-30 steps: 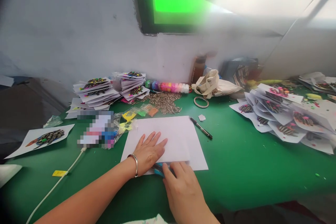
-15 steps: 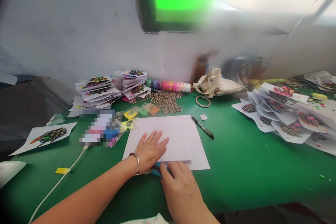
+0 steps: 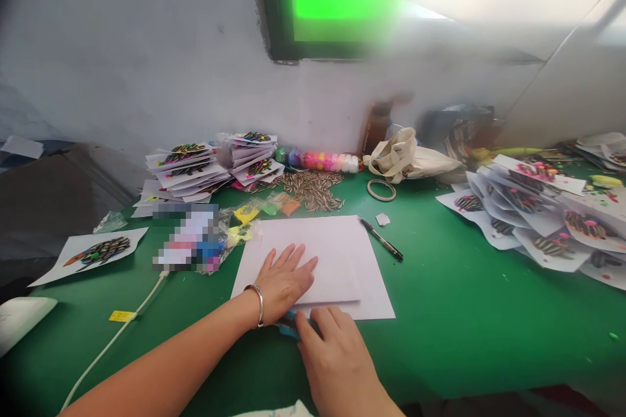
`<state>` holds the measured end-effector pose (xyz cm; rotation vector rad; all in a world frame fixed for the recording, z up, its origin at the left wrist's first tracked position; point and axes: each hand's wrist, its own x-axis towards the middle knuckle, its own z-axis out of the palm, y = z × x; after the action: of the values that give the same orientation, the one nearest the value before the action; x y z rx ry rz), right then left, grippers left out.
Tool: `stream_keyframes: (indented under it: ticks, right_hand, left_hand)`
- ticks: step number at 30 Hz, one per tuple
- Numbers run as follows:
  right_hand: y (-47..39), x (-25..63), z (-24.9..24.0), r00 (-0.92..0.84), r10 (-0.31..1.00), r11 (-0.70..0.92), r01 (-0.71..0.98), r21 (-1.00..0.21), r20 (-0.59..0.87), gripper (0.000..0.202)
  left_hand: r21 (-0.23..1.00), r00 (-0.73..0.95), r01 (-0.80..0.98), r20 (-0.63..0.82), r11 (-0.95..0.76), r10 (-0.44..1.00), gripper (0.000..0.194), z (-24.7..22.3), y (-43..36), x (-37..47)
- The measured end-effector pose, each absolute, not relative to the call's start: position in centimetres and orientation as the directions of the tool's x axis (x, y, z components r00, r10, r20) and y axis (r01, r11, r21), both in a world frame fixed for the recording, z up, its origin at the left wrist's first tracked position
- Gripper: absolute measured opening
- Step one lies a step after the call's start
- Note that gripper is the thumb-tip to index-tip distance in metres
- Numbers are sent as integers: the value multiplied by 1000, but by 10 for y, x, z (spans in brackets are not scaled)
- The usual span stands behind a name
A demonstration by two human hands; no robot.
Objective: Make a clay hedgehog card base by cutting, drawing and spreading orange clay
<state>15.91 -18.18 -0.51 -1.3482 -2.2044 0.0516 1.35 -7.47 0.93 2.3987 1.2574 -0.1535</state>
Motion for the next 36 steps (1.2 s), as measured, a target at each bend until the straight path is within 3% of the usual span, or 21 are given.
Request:
stream_keyframes:
  ticks: [7, 19, 25, 28, 36]
  right_hand:
    - [-184, 161, -4, -360, 851, 491, 801, -341, 381, 33]
    - [-194, 190, 2, -280, 908, 376, 873, -311, 312, 29]
    - [-207, 213, 9, -300, 917, 374, 877, -302, 264, 28]
    - [-216, 229, 6, -282, 933, 344, 885, -314, 225, 28]
    - [-226, 246, 0, -224, 946, 293, 902, -318, 236, 29]
  left_hand:
    - [331, 585, 805, -305, -492, 752, 62, 11, -72, 13]
    - [489, 578, 793, -417, -363, 701, 68, 32, -60, 8]
    - [398, 607, 786, -355, -473, 711, 66, 22, -64, 7]
    - [331, 618, 782, -304, -528, 725, 79, 14, -68, 7]
    - [343, 610, 786, -303, -514, 732, 74, 20, -70, 9]
